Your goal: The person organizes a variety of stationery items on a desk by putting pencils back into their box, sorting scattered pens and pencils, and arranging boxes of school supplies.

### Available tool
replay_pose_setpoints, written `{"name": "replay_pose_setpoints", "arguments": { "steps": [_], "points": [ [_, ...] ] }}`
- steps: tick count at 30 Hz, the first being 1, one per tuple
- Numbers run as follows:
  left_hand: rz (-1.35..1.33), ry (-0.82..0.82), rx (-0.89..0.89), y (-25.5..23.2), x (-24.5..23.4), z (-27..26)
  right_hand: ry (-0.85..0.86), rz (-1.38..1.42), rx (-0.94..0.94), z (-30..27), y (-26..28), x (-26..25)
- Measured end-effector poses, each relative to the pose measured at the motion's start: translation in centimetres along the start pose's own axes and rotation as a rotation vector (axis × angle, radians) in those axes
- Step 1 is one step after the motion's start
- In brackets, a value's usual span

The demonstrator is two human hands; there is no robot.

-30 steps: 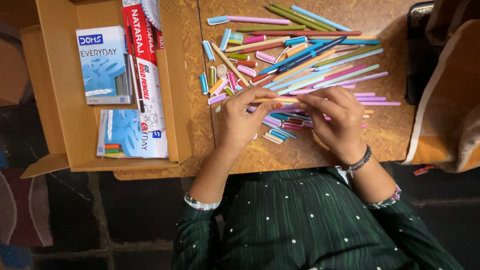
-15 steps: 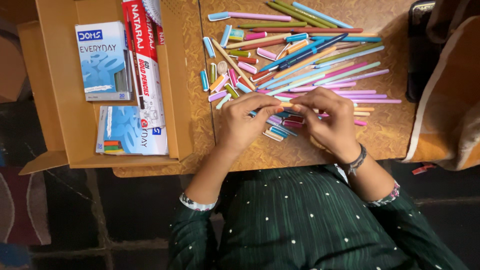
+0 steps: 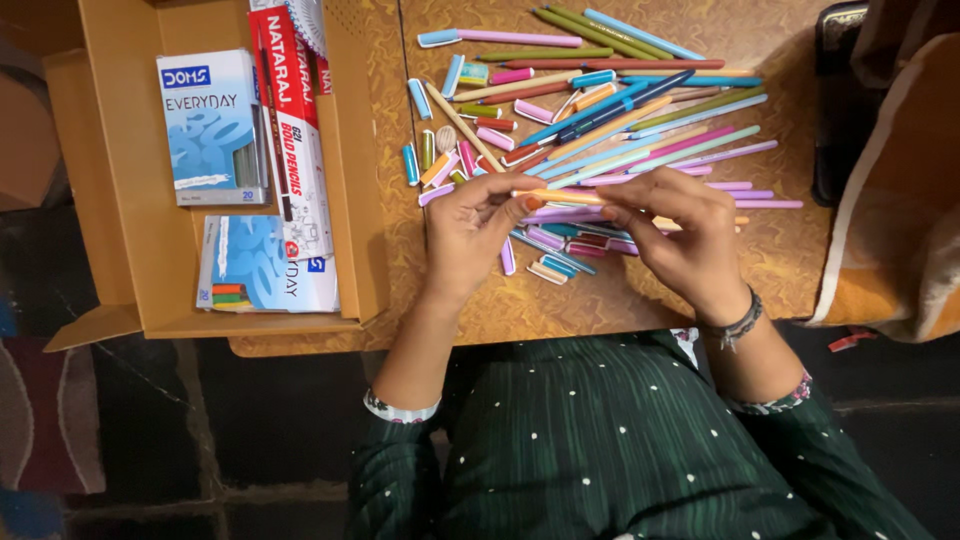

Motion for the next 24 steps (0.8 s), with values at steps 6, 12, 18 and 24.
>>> {"name": "replay_pose_setpoints", "arguments": {
  "steps": [6, 12, 18, 24],
  "points": [
    [0.022, -0.04, -0.017, 0.4, 0.7, 0.0, -0.067, -0.065, 0.043, -1.0, -0.1, 0.8],
    [0.219, -0.118, 0.035, -0.2, 0.6, -0.3, -0.043, 0.18, 0.246, -1.9, -2.4, 2.5],
    [0.12, -0.122, 0.027, 0.4, -0.1, -0.2, -0.052, 0.386, 0.296, -2.3, -2.6, 4.5],
    [-0.101, -0.17, 0.079, 0.0, -0.1, -1.2, 0.036, 0.64, 0.304, 0.1, 0.0, 7.1]
  ]
}}
Point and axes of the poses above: each hand's wrist, its own z-axis towards the middle knuckle, its own x-axis out of the palm, y = z × x, the point moved 3 cm from there along z, towards the middle knuckle, and after that the axes turned 8 degrees about -x, right-handed, at the moved point
